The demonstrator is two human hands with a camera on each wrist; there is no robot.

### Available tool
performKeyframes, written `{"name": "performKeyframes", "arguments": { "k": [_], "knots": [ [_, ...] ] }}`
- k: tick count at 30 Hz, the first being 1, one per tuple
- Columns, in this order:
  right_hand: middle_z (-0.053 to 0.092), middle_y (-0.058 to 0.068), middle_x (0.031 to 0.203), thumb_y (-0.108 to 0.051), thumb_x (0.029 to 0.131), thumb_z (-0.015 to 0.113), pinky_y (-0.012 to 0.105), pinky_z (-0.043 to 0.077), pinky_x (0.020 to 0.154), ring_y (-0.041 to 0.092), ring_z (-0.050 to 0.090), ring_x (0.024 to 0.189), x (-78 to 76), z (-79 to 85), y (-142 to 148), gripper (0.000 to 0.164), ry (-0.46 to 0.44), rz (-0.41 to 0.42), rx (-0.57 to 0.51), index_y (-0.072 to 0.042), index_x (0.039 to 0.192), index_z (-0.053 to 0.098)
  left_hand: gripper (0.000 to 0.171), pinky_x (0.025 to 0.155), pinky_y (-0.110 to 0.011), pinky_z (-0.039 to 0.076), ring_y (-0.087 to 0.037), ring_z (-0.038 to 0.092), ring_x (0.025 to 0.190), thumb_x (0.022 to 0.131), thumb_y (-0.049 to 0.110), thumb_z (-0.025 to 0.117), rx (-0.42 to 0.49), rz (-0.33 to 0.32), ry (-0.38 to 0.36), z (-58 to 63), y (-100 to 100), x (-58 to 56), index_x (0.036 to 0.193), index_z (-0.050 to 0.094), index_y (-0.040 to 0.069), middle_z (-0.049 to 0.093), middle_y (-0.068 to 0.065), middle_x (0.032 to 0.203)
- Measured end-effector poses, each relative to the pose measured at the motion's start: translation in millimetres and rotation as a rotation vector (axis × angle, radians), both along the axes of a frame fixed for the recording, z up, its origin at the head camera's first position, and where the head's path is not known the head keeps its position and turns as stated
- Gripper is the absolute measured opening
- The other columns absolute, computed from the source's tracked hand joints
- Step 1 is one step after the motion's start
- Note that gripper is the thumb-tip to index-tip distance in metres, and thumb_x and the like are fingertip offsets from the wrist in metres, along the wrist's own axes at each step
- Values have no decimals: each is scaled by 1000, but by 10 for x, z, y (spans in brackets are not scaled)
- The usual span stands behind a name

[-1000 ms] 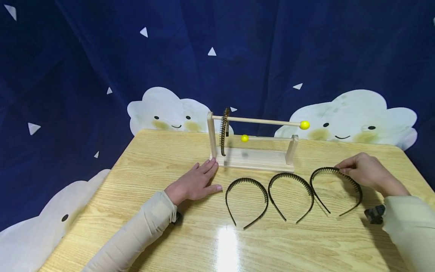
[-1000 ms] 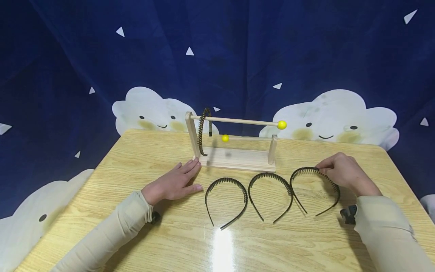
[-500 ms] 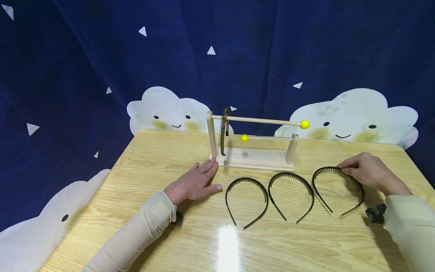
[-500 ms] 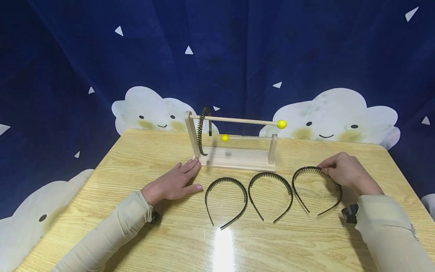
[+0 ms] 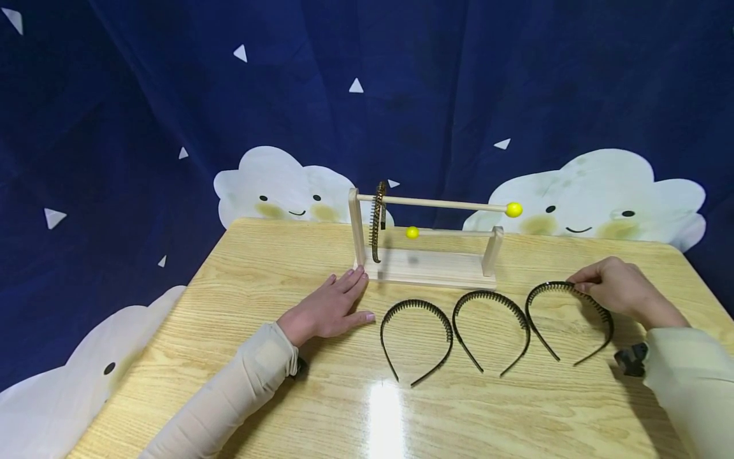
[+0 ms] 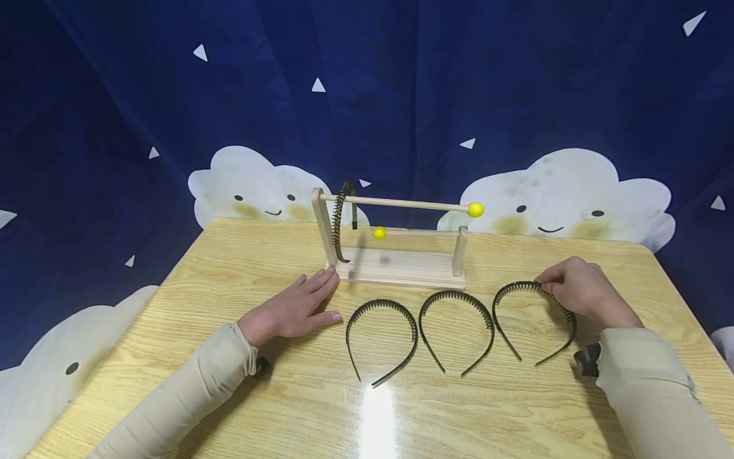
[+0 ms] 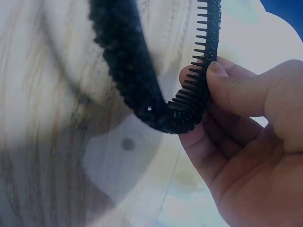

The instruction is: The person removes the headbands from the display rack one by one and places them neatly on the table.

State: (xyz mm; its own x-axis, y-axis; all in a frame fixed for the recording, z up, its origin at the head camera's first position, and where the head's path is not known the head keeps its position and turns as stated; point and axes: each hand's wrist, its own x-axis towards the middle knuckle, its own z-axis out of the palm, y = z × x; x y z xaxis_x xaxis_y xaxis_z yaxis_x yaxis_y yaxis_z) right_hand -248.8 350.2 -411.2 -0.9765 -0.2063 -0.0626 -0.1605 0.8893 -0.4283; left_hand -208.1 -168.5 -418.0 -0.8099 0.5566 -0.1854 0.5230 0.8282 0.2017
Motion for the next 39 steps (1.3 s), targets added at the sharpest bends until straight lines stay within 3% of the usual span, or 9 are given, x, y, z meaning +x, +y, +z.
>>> {"name": "performKeyframes", "arguments": {
  "k": [9,16,19,27,32,39],
  "knots": [
    [72,24,103,-4,92,69,50,49,73,48,62,100,-10,-39,16,16,11,-8,-1,1,103,78,85,121,-51,12,-30,9,152,103,60,40,4,-1,-1,-10,-3,-5,160,15,2,5,-15,166],
    [72,24,102,-3,92,68,32,48,62,34,65,88,1,-61,25,17,-16,-18,-29,1,105,78,85,121,-52,12,-30,9,152,103,60,40,7,-2,-2,-14,-5,-5,160,16,2,5,-15,166],
    [72,23,101,-3,92,68,31,48,61,33,65,87,5,-61,27,16,-25,-19,-33,1,104,78,85,121,-52,12,-30,9,152,103,60,40,5,-2,-1,-16,-3,-7,160,15,2,5,-15,166],
    [71,26,105,-3,91,69,37,51,67,47,63,98,10,-74,36,17,-24,-25,-29,2,105,78,85,121,-53,13,-30,8,152,103,60,40,-2,-8,9,-22,-2,-15,160,15,1,5,-16,166],
    [71,27,106,-3,92,69,50,53,72,51,61,101,18,-83,37,17,-34,-24,-30,3,106,77,86,121,-53,13,-30,9,152,103,60,39,-8,-9,10,-18,4,-15,160,15,1,5,-16,166],
    [71,27,104,-4,93,68,57,51,77,52,60,102,16,-91,50,17,-24,-18,-26,4,107,76,86,121,-53,13,-30,8,152,103,61,39,-15,-5,12,-29,4,-20,160,15,2,5,-16,166]
  ]
}}
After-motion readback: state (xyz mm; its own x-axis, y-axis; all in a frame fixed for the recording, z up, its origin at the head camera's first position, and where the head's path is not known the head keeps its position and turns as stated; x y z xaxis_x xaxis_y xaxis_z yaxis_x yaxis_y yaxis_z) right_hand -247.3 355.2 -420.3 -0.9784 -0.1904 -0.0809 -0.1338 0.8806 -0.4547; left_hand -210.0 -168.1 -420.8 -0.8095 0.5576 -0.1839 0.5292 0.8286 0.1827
